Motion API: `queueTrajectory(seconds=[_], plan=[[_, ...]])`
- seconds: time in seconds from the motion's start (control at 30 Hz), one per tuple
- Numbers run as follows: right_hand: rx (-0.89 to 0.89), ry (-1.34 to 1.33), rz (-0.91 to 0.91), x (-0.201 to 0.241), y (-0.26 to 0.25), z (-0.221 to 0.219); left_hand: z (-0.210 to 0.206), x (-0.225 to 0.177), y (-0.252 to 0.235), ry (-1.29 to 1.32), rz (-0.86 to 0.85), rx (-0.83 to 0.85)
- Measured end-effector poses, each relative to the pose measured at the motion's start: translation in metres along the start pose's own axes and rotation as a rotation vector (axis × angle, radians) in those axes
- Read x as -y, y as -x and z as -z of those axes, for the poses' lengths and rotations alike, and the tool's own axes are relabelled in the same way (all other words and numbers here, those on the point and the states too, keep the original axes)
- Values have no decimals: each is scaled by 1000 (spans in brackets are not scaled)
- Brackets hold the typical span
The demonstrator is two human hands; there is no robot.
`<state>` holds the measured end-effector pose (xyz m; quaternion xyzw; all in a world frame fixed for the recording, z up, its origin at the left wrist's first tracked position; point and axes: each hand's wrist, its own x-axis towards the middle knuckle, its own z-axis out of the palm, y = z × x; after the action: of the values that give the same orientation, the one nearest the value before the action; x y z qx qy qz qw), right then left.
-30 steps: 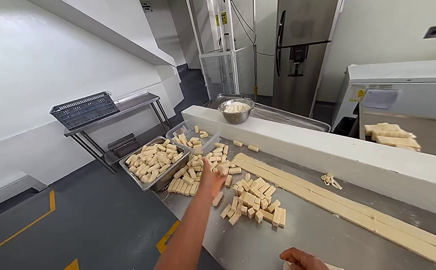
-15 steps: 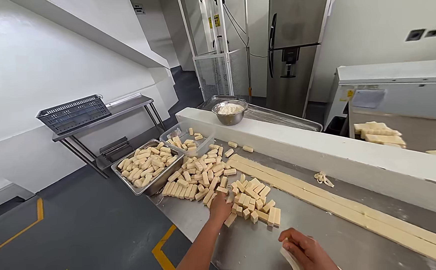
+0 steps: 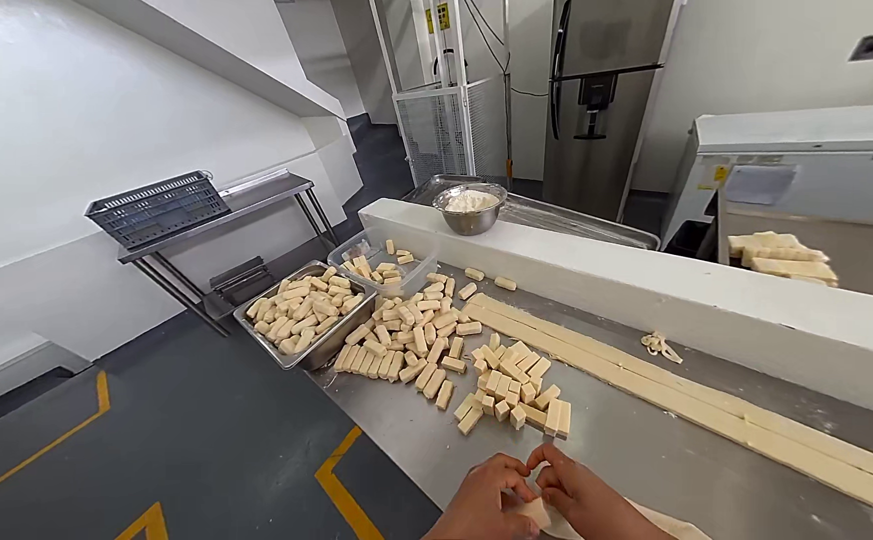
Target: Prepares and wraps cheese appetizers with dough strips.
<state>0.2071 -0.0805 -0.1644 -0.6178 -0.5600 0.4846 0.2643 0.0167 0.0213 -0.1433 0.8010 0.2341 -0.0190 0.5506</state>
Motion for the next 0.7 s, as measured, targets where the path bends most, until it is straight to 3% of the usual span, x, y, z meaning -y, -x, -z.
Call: queueTrajectory(seconds=[0.13,0.2,0.3,0.4,0.53,0.6,0.7], plan=[[103,66,107,17,-11,-7,0,16,10,233,51,-61],[148,23,37,24,-18,-12,7,22,19,238,104,-50],[205,-117,-168,26,-31,-19,21,26,33,62,206,-200],[203,-300,-259,12,-40,-28,44,40,40,-358,371,-538],[90,-373,-280,-7,-36,-33,45,136,32,-687,98,-1140],[49,-366,-271,-15,-27,-30,34,163,30,-744,-57,-1256],[38,-398,-258,-25,-5,-20,17,170,30,-729,-173,-1320]])
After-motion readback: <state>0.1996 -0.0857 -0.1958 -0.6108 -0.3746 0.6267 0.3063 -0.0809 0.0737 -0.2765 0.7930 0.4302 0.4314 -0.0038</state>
